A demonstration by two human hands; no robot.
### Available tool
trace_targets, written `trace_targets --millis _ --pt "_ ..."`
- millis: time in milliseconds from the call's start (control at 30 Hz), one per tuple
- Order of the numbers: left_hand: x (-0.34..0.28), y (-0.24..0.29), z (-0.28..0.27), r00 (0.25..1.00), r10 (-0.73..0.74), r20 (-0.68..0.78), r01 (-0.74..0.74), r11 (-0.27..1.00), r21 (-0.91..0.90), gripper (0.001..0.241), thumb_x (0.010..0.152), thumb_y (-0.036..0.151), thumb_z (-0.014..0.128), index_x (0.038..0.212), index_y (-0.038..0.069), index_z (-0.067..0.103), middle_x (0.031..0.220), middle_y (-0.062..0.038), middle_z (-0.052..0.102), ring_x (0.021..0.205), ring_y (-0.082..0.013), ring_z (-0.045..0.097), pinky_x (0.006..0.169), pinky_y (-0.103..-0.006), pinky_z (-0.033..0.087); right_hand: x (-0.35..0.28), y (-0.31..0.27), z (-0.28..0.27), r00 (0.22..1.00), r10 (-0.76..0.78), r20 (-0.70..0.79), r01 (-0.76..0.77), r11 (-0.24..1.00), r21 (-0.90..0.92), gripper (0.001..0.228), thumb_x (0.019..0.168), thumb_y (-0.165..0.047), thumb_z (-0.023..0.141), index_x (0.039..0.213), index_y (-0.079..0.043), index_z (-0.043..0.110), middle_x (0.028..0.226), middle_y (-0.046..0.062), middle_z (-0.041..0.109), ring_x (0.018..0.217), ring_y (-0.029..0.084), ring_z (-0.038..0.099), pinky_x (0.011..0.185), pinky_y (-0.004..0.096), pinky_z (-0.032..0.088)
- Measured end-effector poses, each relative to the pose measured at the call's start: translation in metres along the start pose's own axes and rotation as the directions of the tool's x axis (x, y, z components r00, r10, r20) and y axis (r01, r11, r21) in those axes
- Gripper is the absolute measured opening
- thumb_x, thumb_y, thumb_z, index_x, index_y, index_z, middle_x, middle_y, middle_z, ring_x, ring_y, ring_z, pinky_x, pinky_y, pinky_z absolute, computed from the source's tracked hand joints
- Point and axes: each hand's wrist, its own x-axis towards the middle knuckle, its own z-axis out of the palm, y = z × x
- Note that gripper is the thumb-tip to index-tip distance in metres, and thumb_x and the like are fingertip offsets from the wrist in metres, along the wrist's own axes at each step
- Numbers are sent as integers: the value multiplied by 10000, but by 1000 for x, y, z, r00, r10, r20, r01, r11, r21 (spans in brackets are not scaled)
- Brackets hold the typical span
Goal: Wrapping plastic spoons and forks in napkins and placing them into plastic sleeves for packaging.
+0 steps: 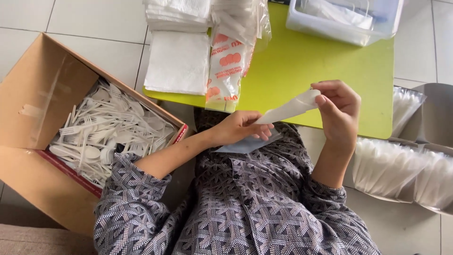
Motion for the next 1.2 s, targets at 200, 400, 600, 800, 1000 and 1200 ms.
trace_targets --millis 200,400,600,800,1000,1200 --pt "-4 2 8 994 -64 -84 46 978 -203 407 979 346 685 1162 -7 597 1138 -183 714 996 -281 750 847 -384 633 8 -12 31 997 65 39 -58 986 -158 309 962 -85 690 1173 138 661 891 210 677 843 171 655 838 339 557" --pt "-5 14 14 974 -16 -225 -62 941 -334 371 1022 282 654 1255 4 575 1109 -175 698 979 -311 747 815 -449 666 14 8 53 967 42 252 26 965 -261 671 1045 -520 491 1159 107 702 1033 244 666 950 241 593 890 361 498" --pt "0 -9 -5 961 -16 -276 -107 900 -422 379 1014 275 683 1290 37 576 1100 -122 707 964 -242 755 826 -381 663 20 -7 75 818 64 571 148 937 -316 769 1061 -618 289 1231 16 690 1354 252 547 1124 333 549 955 480 468" --pt "-2 10 -14 961 21 -276 -164 847 -506 467 1021 292 674 1366 17 521 1150 -181 690 985 -283 751 847 -421 661 26 -15 84 743 44 668 235 917 -322 720 1025 -544 463 1419 56 519 1456 269 414 1259 372 475 1005 541 438" --pt "-4 25 -24 909 143 -391 -328 824 -461 599 1026 471 628 1471 120 434 1280 -178 613 1118 -251 671 970 -455 614 8 13 65 846 276 456 -74 909 -411 708 826 -102 840 1426 25 486 1164 256 634 1066 356 633 1012 510 477" --pt "1 22 -31 875 306 -375 -469 730 -498 491 1065 573 541 1431 245 521 1350 -69 559 1293 -248 540 1132 -511 477 -15 15 62 818 469 334 -269 824 -498 266 884 -178 810 1052 -18 678 817 65 632 786 182 585 681 321 480"
